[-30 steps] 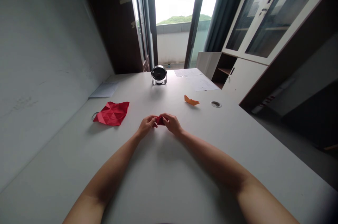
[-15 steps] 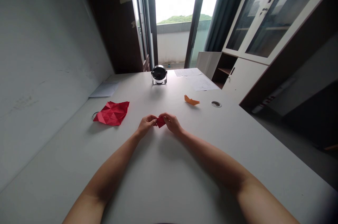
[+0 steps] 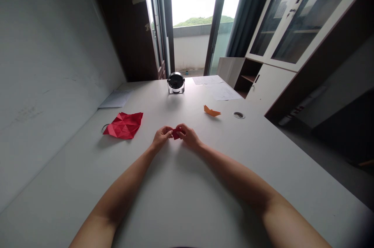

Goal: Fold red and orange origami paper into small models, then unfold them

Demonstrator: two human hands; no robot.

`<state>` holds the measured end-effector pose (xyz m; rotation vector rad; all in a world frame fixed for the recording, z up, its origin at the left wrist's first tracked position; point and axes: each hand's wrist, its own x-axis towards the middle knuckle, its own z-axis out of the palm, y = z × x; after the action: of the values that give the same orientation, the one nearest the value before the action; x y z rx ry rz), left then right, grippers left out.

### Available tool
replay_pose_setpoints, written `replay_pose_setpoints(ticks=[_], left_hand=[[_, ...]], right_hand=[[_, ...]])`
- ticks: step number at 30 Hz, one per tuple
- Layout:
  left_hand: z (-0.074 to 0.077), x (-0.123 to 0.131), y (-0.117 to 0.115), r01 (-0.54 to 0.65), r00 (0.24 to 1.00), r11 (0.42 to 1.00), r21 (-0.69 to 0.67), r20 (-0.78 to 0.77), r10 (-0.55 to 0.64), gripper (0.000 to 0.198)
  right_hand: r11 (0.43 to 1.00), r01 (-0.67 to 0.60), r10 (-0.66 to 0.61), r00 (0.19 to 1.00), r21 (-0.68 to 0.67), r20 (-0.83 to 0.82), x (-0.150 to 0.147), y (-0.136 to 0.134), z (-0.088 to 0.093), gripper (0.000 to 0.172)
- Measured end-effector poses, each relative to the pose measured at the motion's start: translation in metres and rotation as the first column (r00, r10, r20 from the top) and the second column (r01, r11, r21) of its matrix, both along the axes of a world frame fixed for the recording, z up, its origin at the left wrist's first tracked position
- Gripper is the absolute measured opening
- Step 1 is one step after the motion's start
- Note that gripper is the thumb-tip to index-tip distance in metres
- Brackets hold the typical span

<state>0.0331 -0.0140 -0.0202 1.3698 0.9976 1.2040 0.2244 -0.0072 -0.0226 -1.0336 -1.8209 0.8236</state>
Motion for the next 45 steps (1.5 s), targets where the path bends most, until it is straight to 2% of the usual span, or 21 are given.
replay_pose_setpoints(ticks=[4,7,10,13,18,21,25,32,38,45], left_hand=[[0.003,0.001,-0.001,0.025,1.0,1.0,-0.01,0.015,-0.025,0.035],[0.002,-0.001,0.0,0.001,1.0,1.0,-0.009,0.021,0.0,0.033],[0.003,-0.004,0.001,-0.043,0.998,0.999,-0.004,0.05,0.043,0.032],[0.006,-0.005,-0.001,-0.039,0.996,0.999,-0.001,0.079,0.039,0.031],[0.013,0.001,-0.009,-0.006,0.998,0.999,0.049,-0.062,0.009,0.03],[0.014,0.003,-0.012,-0.022,0.988,0.996,0.084,-0.151,0.035,0.027],[0.013,0.004,-0.012,-0.05,0.981,0.988,0.143,-0.179,0.076,0.024],[0.013,0.0,-0.009,-0.073,0.957,0.969,0.237,-0.255,0.135,0.02],[0.006,-0.003,-0.003,-0.135,0.966,0.97,0.204,-0.193,0.175,0.019],[0.001,-0.007,0.004,-0.255,0.957,0.957,0.14,-0.105,0.27,0.023]], right_hand=[[1.0,0.003,-0.003,0.999,-0.011,-0.038,-0.001,0.0,0.0,0.015],[1.0,-0.01,0.01,1.0,-0.015,-0.03,0.0,-0.001,0.001,0.012],[1.0,-0.015,0.015,0.999,0.003,0.038,-0.001,-0.003,0.004,0.008],[0.998,-0.01,0.004,0.994,0.059,0.113,-0.001,-0.006,0.007,0.009],[0.979,0.016,-0.041,0.992,0.201,0.122,0.0,-0.009,0.013,0.011],[0.971,0.026,-0.056,0.991,0.236,0.121,0.001,-0.01,0.016,0.011],[0.966,0.02,-0.05,0.993,0.259,0.108,0.001,-0.009,0.017,0.012],[0.974,0.034,-0.037,0.999,0.224,0.007,0.002,-0.006,0.015,0.014],[0.982,0.073,-0.064,0.996,0.175,-0.055,0.003,-0.001,0.012,0.014],[0.994,0.101,-0.096,0.992,0.053,-0.078,0.002,0.001,0.007,0.011]])
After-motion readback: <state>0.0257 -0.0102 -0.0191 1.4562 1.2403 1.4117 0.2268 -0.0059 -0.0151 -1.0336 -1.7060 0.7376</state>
